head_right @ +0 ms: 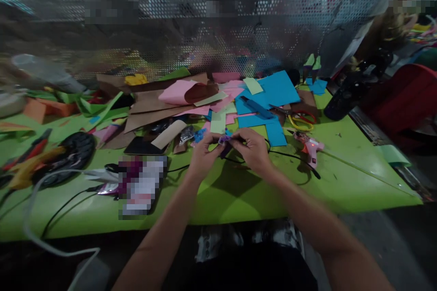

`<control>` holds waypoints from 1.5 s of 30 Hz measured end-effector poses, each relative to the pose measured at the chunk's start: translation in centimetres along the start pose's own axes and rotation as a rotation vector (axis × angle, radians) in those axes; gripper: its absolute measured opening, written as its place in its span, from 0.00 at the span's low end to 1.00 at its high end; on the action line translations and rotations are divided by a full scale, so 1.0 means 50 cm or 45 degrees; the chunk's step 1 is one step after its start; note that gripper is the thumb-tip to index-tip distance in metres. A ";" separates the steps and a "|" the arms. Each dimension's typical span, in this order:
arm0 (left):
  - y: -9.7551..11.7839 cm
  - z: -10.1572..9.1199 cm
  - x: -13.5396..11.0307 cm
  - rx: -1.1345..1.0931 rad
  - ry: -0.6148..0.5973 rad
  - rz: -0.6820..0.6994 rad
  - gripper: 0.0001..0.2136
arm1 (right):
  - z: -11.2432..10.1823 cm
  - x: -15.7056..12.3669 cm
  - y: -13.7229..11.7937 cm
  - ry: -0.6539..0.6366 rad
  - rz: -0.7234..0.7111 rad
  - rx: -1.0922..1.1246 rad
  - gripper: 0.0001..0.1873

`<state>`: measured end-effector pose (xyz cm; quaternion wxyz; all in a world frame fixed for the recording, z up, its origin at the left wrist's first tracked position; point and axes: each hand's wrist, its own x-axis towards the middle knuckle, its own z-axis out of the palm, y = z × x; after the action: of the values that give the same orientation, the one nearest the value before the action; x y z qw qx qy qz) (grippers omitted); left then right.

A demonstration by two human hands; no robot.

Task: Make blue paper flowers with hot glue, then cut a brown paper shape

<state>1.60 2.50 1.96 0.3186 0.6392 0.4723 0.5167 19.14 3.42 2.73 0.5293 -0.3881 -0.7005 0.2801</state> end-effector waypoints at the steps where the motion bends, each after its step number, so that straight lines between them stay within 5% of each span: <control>1: -0.001 0.000 0.000 -0.008 0.000 -0.001 0.03 | 0.000 0.000 -0.001 0.001 -0.001 0.008 0.05; 15: 0.010 -0.002 0.001 0.128 0.022 0.214 0.04 | 0.004 0.004 -0.004 0.058 0.018 -0.007 0.06; 30: 0.004 0.004 -0.003 0.105 0.031 0.156 0.05 | -0.003 0.006 -0.006 0.015 -0.030 -0.028 0.04; 45: 0.002 0.007 -0.005 0.227 0.052 0.285 0.08 | -0.002 0.007 -0.011 0.046 -0.054 0.014 0.05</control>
<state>1.96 2.28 1.88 0.1913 0.7028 0.4486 0.5179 19.07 3.41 3.39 0.5499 -0.3752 -0.6974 0.2654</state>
